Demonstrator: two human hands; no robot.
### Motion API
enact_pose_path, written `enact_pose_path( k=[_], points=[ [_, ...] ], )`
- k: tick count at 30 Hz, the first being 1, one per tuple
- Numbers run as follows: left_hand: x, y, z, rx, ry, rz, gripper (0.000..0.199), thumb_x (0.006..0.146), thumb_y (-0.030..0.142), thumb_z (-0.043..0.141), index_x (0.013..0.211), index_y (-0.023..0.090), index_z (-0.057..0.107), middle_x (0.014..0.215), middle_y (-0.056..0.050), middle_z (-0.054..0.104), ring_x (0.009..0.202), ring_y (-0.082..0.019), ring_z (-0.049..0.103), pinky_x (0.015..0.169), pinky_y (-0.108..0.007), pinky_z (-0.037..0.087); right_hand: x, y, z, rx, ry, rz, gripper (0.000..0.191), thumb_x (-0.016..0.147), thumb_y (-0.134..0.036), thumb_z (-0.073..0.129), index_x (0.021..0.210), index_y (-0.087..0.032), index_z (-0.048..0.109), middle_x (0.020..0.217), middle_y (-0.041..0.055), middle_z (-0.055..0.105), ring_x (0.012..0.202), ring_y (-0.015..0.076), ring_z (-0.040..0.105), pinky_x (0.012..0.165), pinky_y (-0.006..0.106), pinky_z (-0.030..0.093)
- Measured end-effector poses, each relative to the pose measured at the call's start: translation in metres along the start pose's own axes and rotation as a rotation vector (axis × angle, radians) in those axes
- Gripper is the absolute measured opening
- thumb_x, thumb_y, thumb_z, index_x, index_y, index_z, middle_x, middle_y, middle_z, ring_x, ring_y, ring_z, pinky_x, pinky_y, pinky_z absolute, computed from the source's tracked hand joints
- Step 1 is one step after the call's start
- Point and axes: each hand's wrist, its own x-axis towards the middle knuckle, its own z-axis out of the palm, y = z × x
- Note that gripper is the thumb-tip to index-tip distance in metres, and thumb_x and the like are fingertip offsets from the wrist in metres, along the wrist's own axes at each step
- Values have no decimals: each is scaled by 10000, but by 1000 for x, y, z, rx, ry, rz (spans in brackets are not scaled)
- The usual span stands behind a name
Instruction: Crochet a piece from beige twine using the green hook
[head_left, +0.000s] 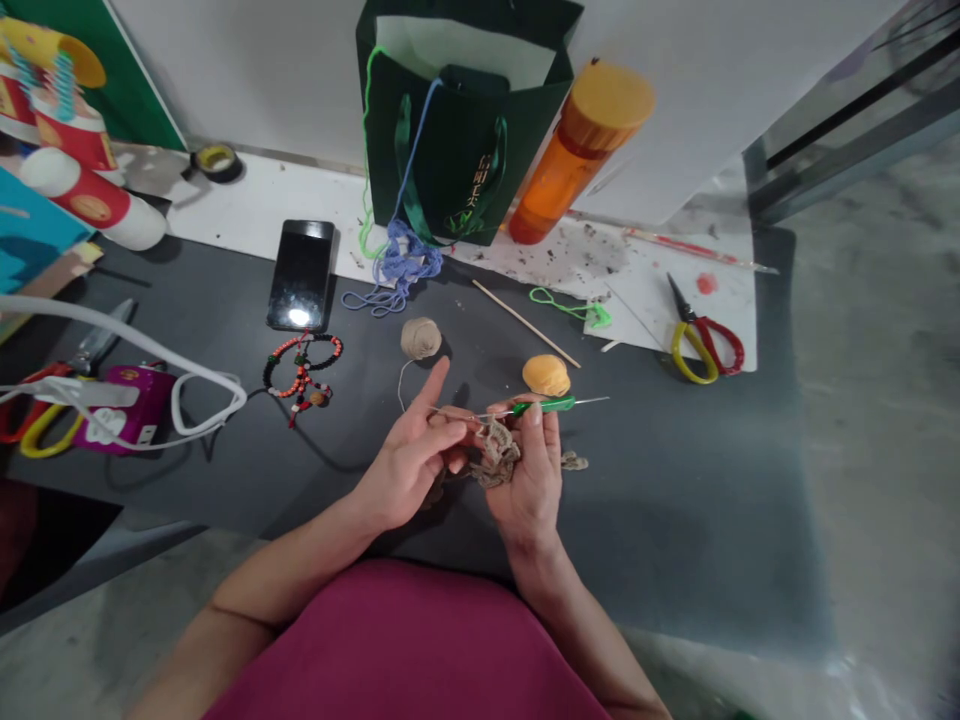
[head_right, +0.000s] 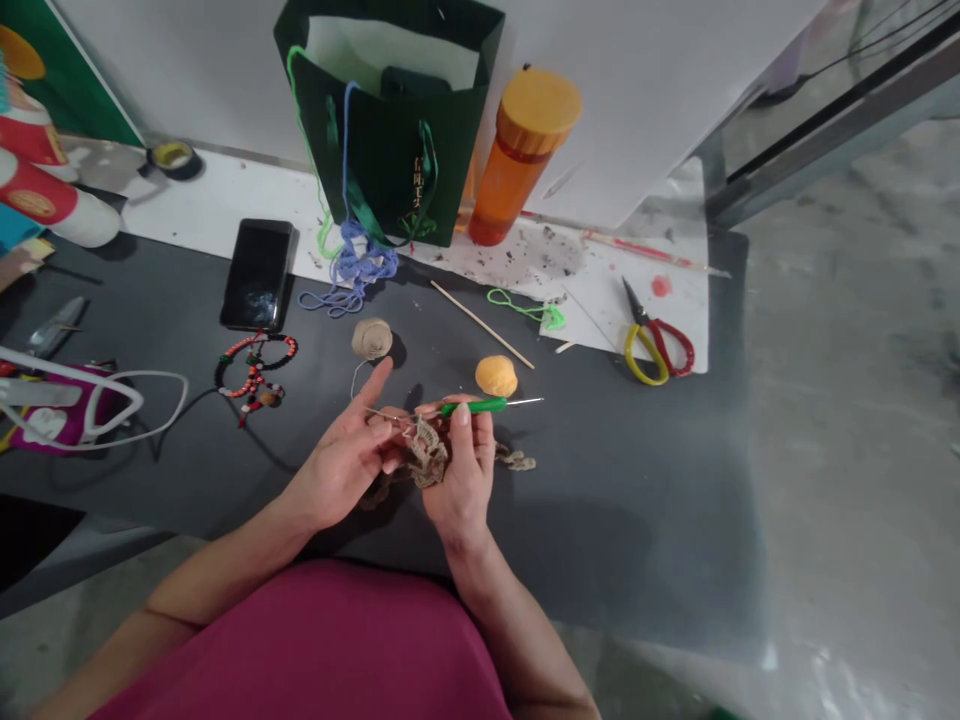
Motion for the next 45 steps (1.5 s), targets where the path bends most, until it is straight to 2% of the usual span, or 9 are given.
enact_pose_path(
  k=[4, 7, 11, 15, 20, 26, 34, 40, 45],
  points=[
    [0, -1, 0, 73, -29, 36, 1269, 698, 137, 872, 1656, 354, 68, 894, 44, 710, 764, -99, 624, 714, -236, 457, -3, -4, 8, 187, 74, 117, 126, 875, -440, 734, 925, -331, 697, 817, -18, 735, 720, 162, 720, 627, 309, 640],
    [1, -3, -1, 89, -49, 69, 1274, 711, 154, 876, 1657, 343, 43, 836, 58, 707, 802, -110, 643, 806, -259, 479, -4, -8, 13, 217, 44, 149, 124, 866, -440, 743, 911, -334, 698, 800, -21, 740, 692, 157, 710, 609, 300, 629],
    [2, -3, -2, 96, -29, 86, 1152, 764, 247, 856, 1657, 311, 132, 774, 69, 674, 704, -97, 591, 709, -235, 461, -4, -12, 17, 227, 49, 162, 152, 850, -441, 760, 889, -309, 695, 773, -37, 743, 643, 132, 688, 617, 271, 610],
    [0, -3, -3, 243, 18, 163, 1067, 758, 240, 849, 1639, 277, 250, 779, 57, 653, 747, -106, 595, 758, -241, 482, -4, -13, 18, 219, 58, 156, 168, 834, -436, 765, 877, -291, 693, 765, -38, 752, 656, 133, 692, 633, 272, 597],
    [-2, -5, -6, 416, 85, 222, 913, 788, 232, 805, 1594, 270, 378, 837, 30, 630, 742, -109, 559, 741, -258, 495, -7, -9, 18, 102, 63, 19, 175, 865, -431, 734, 882, -268, 673, 779, -36, 766, 693, 138, 715, 690, 290, 601],
    [3, -10, -8, 272, 49, 187, 918, 726, 220, 857, 1544, 316, 451, 966, 38, 642, 766, -70, 561, 812, -237, 493, -9, -3, 23, 27, 136, -31, 182, 862, -406, 747, 897, -245, 669, 791, -28, 776, 684, 139, 729, 675, 281, 605],
    [-1, -8, 6, 36, 42, 195, 851, 708, 135, 860, 1478, 305, 540, 753, 91, 553, 714, -63, 547, 804, -198, 469, -6, -5, 30, 144, 155, -40, 138, 883, -440, 703, 879, -310, 658, 813, -12, 763, 736, 184, 729, 691, 360, 643],
    [2, -12, 8, 84, 66, 299, 868, 702, 189, 874, 1487, 322, 530, 878, 55, 671, 814, -93, 624, 867, -234, 492, -8, -5, 30, 218, 118, -47, 158, 876, -444, 716, 882, -296, 659, 794, -33, 760, 746, 159, 727, 741, 330, 620],
    [0, -4, 9, 276, 85, 376, 868, 732, 229, 857, 1521, 265, 497, 884, 23, 708, 794, -115, 630, 803, -248, 512, -7, -12, 28, 287, 36, -87, 202, 816, -468, 788, 851, -301, 680, 772, -65, 762, 732, 133, 727, 700, 274, 596]
  ],
)
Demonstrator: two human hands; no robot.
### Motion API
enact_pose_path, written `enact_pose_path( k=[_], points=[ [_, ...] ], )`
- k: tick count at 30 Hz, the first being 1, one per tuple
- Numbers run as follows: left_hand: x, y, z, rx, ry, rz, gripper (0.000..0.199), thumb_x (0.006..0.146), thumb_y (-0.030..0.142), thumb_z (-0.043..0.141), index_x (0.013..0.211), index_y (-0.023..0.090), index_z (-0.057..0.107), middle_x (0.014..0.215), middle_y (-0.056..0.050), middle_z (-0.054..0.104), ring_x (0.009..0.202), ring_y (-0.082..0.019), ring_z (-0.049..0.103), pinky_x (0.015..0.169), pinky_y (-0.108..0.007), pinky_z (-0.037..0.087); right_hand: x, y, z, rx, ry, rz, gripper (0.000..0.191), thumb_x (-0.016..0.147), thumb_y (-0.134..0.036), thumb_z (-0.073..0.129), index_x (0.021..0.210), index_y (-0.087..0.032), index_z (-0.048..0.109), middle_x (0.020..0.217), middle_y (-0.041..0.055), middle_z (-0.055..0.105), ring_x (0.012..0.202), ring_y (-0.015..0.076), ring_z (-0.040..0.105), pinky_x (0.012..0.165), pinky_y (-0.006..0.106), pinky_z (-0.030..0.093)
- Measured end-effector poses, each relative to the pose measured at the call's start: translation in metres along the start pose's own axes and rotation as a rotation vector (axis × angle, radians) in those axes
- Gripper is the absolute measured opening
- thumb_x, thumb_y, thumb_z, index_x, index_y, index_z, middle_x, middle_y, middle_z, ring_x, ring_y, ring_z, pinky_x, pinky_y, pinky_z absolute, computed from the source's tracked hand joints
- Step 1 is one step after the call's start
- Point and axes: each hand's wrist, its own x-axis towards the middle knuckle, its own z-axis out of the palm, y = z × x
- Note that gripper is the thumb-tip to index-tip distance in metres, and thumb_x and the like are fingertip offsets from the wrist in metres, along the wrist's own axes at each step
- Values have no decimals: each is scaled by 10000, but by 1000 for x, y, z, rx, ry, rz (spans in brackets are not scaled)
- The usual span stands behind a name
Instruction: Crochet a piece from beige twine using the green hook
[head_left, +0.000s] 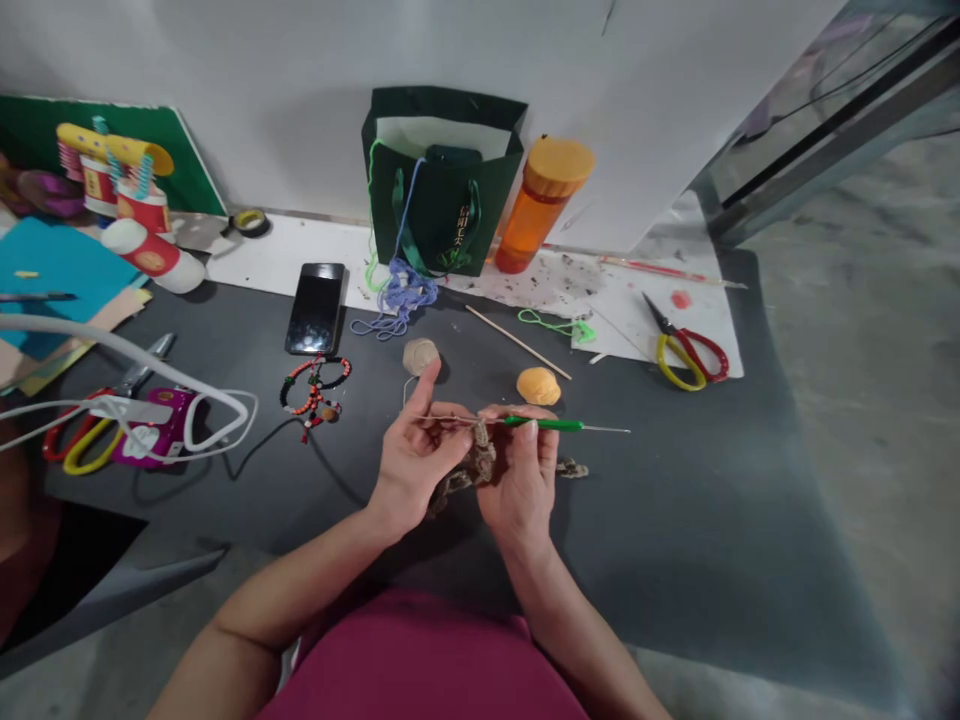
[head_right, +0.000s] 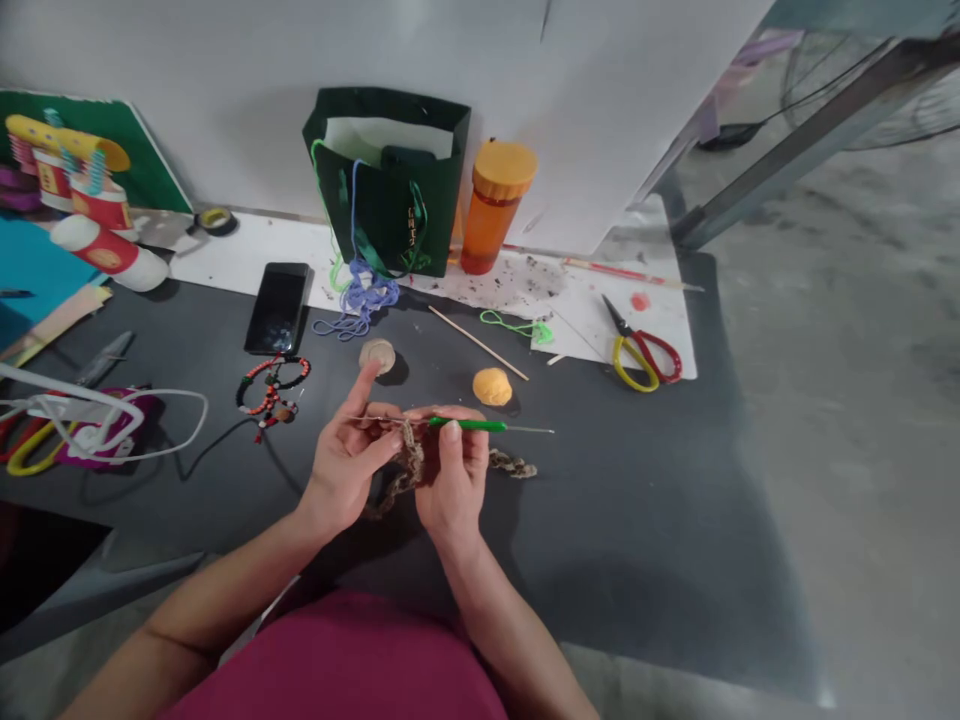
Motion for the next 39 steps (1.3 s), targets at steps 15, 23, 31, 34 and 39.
enact_pose_path(
  k=[15, 23, 31, 34, 39],
  points=[
    [14, 10, -14, -41, -254, -138, 818, 770, 257, 833, 1521, 309, 514, 801, 36, 606, 676, -88, 518, 671, -243, 455, 10, -11, -12, -120, -137, 49, 196, 814, -454, 807, 832, -288, 705, 778, -43, 763, 668, 141, 713, 606, 277, 584],
    [16, 21, -21, -65, -286, -236, 1209, 754, 155, 840, 1658, 348, 61, 801, 52, 691, 635, -79, 563, 625, -213, 458, 6, -8, -14, -170, -144, 89, 179, 821, -469, 801, 852, -311, 721, 711, -51, 752, 615, 152, 708, 638, 316, 622],
    [24, 24, -27, -60, -358, -308, 1334, 732, 102, 841, 1637, 377, -100, 834, 34, 743, 666, -100, 631, 607, -204, 464, 6, -10, -17, -204, -156, 158, 187, 816, -449, 806, 845, -281, 728, 730, -37, 757, 592, 128, 666, 536, 248, 538],
    [25, 25, -29, -53, -346, -301, 1278, 736, 99, 824, 1654, 352, -29, 816, 31, 730, 688, -107, 627, 615, -210, 468, 9, -13, -17, -192, -146, 147, 184, 812, -441, 812, 839, -280, 729, 721, -42, 764, 537, 104, 611, 485, 224, 477],
    [25, 24, -29, -35, -306, -233, 1148, 753, 139, 815, 1661, 300, 132, 761, 43, 682, 637, -88, 552, 584, -208, 434, 12, -19, -20, -233, -155, 90, 161, 870, -428, 766, 861, -276, 713, 751, -36, 787, 562, 104, 620, 527, 232, 492]
  ],
)
